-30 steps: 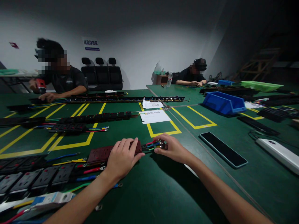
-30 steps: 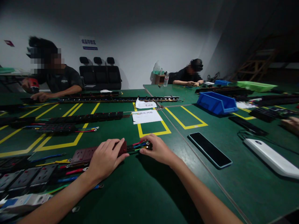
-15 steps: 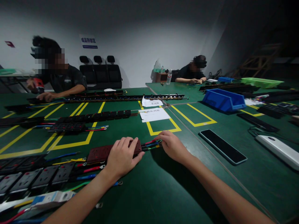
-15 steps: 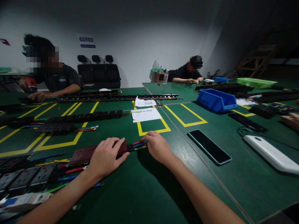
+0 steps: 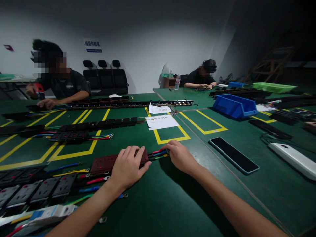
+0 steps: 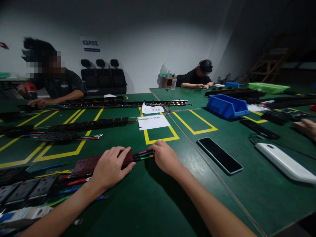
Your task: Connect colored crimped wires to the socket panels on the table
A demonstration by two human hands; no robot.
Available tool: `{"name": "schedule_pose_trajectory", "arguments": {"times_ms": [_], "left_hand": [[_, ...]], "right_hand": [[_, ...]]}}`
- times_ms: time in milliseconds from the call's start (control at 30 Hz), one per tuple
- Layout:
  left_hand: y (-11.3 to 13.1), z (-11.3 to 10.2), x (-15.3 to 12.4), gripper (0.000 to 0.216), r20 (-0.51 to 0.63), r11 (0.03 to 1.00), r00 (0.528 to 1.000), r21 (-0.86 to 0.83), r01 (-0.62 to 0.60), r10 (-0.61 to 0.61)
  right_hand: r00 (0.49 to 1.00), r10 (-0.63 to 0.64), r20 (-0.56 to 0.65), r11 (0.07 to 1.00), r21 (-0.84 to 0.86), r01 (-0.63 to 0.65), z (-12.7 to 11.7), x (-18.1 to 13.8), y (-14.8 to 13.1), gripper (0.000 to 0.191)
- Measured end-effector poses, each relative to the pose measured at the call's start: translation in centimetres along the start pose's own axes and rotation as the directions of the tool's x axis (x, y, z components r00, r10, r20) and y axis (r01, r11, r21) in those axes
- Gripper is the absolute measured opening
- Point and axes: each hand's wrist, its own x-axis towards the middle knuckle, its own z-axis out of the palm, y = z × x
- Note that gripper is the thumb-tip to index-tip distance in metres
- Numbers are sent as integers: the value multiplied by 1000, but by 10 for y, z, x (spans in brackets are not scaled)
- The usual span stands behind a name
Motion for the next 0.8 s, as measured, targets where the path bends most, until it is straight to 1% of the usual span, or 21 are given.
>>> {"name": "schedule_pose_trajectory", "arguments": {"times_ms": [200,333,433,533,667,800], "left_hand": [[-1,0,0,58,9,1000,1000,-4,7,-7],[-1,1,0,58,6,1000,1000,-13,10,-10],[-1,1,1,58,9,1000,1000,-11,13,-13],[-1,0,1,58,10,1000,1000,-11,15,-15],[0,-1,1,58,16,1000,1000,-7,12,-12],[0,-2,0,58,15,1000,1000,-9,11,-11]], "right_hand": [[986,26,-167,1000,14,-23,-3,-1,2,39],[979,17,-202,1000,1,-17,-4,-1,6,40],[984,5,-180,1000,-6,-6,-3,0,6,43],[994,9,-111,1000,-9,-10,-1,0,5,43],[999,46,-23,999,-5,-46,0,1,5,45],[998,59,-4,998,9,-59,-1,2,6,45]]}}
